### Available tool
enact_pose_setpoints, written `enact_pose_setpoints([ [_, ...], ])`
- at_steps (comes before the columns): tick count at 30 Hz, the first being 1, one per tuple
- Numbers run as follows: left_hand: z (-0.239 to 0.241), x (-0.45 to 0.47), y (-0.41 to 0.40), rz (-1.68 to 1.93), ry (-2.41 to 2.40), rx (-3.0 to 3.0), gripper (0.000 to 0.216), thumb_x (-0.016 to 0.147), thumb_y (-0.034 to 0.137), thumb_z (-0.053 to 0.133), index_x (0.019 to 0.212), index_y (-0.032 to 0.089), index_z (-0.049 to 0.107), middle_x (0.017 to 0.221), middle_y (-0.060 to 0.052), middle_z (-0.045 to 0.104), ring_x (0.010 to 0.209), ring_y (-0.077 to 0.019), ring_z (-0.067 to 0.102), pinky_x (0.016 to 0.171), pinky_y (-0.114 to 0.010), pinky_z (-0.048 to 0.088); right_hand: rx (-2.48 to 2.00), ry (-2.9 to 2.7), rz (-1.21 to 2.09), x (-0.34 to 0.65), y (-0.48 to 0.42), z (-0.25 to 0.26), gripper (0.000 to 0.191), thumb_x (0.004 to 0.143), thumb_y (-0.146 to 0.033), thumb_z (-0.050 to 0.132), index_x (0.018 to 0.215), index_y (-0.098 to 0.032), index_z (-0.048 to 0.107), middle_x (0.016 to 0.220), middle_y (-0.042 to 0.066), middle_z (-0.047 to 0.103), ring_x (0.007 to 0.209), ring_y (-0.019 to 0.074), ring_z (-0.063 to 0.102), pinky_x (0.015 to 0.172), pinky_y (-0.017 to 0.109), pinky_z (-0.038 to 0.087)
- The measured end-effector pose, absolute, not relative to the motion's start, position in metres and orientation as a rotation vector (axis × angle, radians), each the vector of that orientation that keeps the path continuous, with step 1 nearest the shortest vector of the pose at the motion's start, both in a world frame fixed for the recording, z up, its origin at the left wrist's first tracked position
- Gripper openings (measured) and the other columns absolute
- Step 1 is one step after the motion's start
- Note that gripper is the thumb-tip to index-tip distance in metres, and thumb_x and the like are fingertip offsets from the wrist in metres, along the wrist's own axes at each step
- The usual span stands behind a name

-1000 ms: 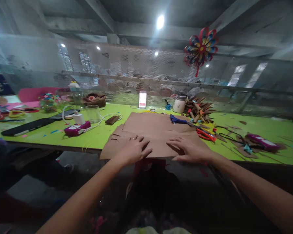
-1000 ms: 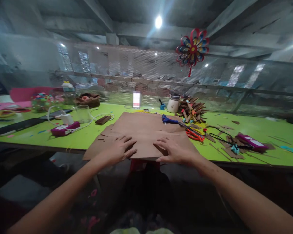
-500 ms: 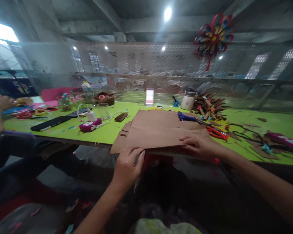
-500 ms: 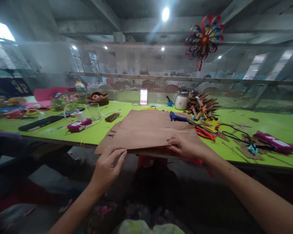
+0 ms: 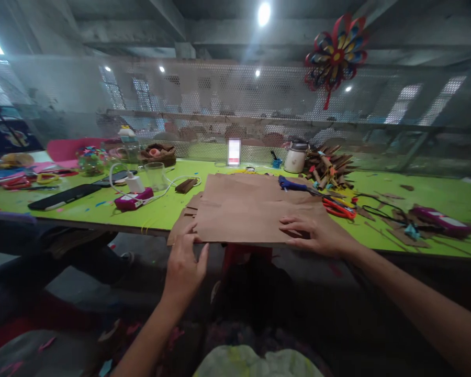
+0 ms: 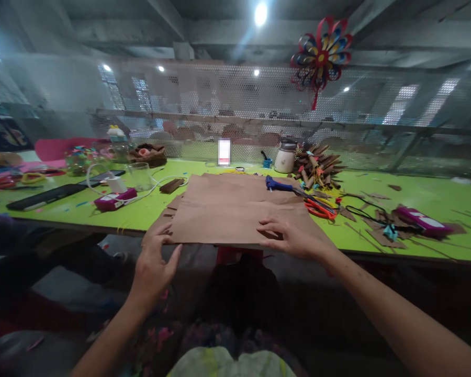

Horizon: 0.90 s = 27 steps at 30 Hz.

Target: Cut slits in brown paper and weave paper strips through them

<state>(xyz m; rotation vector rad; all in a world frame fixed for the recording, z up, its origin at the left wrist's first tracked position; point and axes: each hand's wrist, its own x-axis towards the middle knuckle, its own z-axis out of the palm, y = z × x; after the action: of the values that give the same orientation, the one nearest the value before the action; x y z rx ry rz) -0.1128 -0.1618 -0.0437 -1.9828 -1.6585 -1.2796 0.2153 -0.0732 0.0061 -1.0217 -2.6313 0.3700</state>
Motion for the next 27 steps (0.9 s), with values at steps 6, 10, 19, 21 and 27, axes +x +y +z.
enact_pose_setpoints([
  [6,-0.033,-0.122,-0.159,-1.164,-1.640,-2.082,0.029,0.086,0.024,0.049,0.115,0.021,0.046,0.121,-0.010,0.054,0.115,-0.0248,0.051,0.099,-0.043,0.042,-1.015,-2.615,0.313,0.207,-0.078,0.011,0.043,0.090,-0.043,0.047,0.122,-0.017,0.058,0.127,0.011,0.056,0.120,0.0216,0.049,0.103,0.038,0.037],
  [10,-0.024,-0.123,-0.164,-1.047,-1.640,-2.151,0.030,0.085,0.028,0.049,0.114,0.020,0.051,0.126,-0.010,0.051,0.118,-0.0257,0.048,0.099,-0.043,0.040,-1.075,-2.646,0.188,0.202,-0.082,0.018,0.042,0.089,-0.043,0.048,0.121,-0.018,0.059,0.123,0.012,0.059,0.115,0.0234,0.052,0.098,0.037,0.041],
  [19,0.030,-0.096,-0.081,-0.567,-1.467,-2.529,0.034,0.082,0.042,0.052,0.100,0.018,0.066,0.114,-0.014,0.062,0.108,-0.0297,0.053,0.092,-0.039,0.040,-0.997,-2.703,0.086,0.205,-0.070,0.007,0.049,0.087,-0.049,0.049,0.125,-0.018,0.057,0.124,0.013,0.057,0.117,0.0274,0.047,0.100,0.045,0.037],
  [21,0.035,-0.085,-0.048,-0.467,-1.593,-2.624,0.035,0.081,0.044,0.052,0.097,0.017,0.067,0.102,-0.015,0.066,0.092,-0.0290,0.059,0.083,-0.038,0.042,-0.989,-2.685,0.094,0.203,-0.070,0.006,0.044,0.091,-0.046,0.045,0.123,-0.019,0.059,0.122,0.012,0.059,0.115,0.0259,0.048,0.099,0.044,0.038],
  [27,0.030,-0.068,0.019,-0.589,-1.985,-2.670,0.031,0.058,0.046,0.075,0.059,0.017,0.064,0.065,-0.012,0.064,0.073,-0.0275,0.059,0.073,-0.033,0.039,-0.962,-2.625,0.075,0.198,-0.069,0.000,0.038,0.096,-0.038,0.036,0.107,-0.021,0.068,0.113,0.011,0.063,0.107,0.0221,0.053,0.093,0.038,0.043],
])
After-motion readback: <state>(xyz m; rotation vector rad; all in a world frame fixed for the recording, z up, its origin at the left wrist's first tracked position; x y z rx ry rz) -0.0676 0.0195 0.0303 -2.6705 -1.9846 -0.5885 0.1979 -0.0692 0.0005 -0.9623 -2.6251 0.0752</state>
